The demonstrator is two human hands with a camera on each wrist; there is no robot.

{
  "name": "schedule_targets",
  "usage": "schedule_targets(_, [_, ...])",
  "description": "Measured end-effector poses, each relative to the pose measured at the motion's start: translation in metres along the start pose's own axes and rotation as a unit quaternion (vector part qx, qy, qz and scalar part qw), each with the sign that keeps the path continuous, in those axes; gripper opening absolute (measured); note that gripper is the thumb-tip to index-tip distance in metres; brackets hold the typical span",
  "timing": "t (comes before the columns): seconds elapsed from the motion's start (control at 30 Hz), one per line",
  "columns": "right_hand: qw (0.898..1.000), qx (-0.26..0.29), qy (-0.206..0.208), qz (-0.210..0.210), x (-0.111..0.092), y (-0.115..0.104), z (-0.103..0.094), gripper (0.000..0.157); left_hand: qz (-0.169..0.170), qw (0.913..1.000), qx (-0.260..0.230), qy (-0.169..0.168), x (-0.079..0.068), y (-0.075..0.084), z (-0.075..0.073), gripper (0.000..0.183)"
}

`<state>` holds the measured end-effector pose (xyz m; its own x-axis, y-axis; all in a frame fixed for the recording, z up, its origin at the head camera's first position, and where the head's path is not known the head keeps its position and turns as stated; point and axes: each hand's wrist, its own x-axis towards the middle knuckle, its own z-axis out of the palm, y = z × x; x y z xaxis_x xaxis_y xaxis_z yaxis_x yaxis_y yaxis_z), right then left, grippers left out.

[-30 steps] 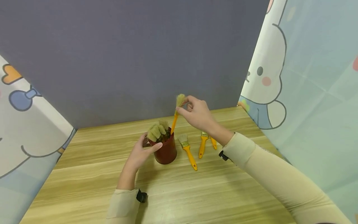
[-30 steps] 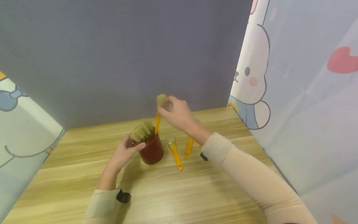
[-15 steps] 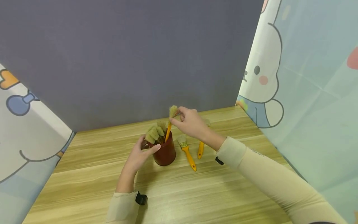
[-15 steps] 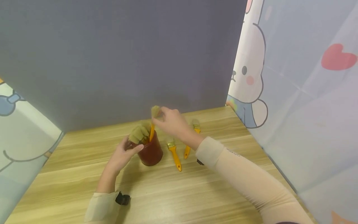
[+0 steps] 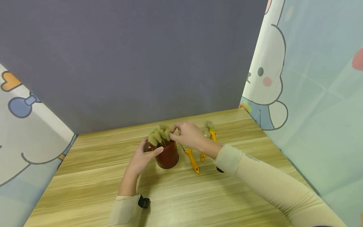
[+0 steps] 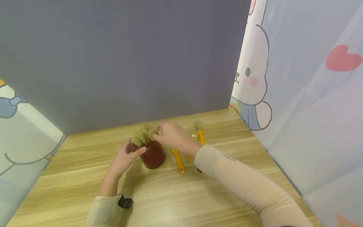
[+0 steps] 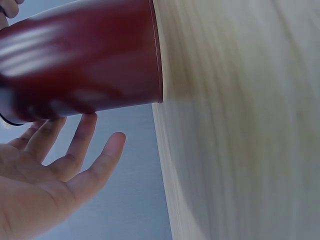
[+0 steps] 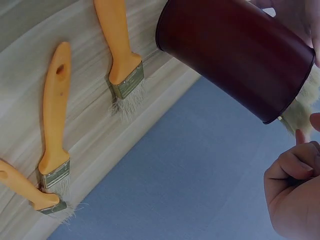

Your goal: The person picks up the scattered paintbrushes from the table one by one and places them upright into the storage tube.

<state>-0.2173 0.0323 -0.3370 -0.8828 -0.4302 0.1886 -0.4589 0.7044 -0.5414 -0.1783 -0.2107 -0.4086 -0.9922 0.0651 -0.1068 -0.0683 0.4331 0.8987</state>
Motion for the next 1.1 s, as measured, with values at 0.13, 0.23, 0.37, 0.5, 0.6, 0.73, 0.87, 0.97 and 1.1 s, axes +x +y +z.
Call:
schedule_targets(0.13, [1.0,0.01,-0.007,0.002,0.0,0.0,0.0,0.03,-0.004,1.0,0.002,-0.003,0.0,0.0,0.001,0.11])
schedule_targets(0.23, [1.0,0.013,-0.016,0.01,0.0,0.0,-0.003,0.034,-0.007,1.0,0.004,-0.002,0.0,0.0,0.001,0.111])
schedule_targets(0.37, [1.0,0.013,-0.023,0.017,0.001,0.002,-0.006,0.037,-0.007,1.0,0.001,-0.001,0.001,0.0,0.0,0.111])
schedule_targets(0.5, [0.999,0.011,-0.025,0.022,0.002,0.005,-0.011,0.036,-0.004,1.0,-0.002,-0.001,0.001,0.001,0.0,0.109])
schedule_targets(0.6, [1.0,0.005,-0.017,0.022,0.003,0.011,-0.018,0.035,-0.003,1.0,-0.004,-0.002,0.001,0.001,0.0,0.107])
schedule_targets(0.73, [1.0,-0.006,-0.001,0.026,0.004,0.027,-0.03,0.035,-0.01,0.9999,0.001,-0.003,0.001,0.002,-0.001,0.112])
schedule_targets(0.87, [0.997,-0.022,-0.019,0.068,0.006,0.056,-0.04,0.041,-0.014,0.9999,0.01,-0.004,0.0,0.004,-0.003,0.117])
schedule_targets(0.97, [0.991,-0.039,-0.05,0.119,0.008,0.088,-0.043,0.047,-0.014,0.9998,0.009,-0.008,-0.001,0.004,-0.004,0.115])
schedule_targets(1.1, [0.981,-0.055,-0.067,0.171,0.006,0.131,-0.043,0.047,-0.015,0.9998,0.004,-0.009,-0.003,0.004,-0.005,0.114])
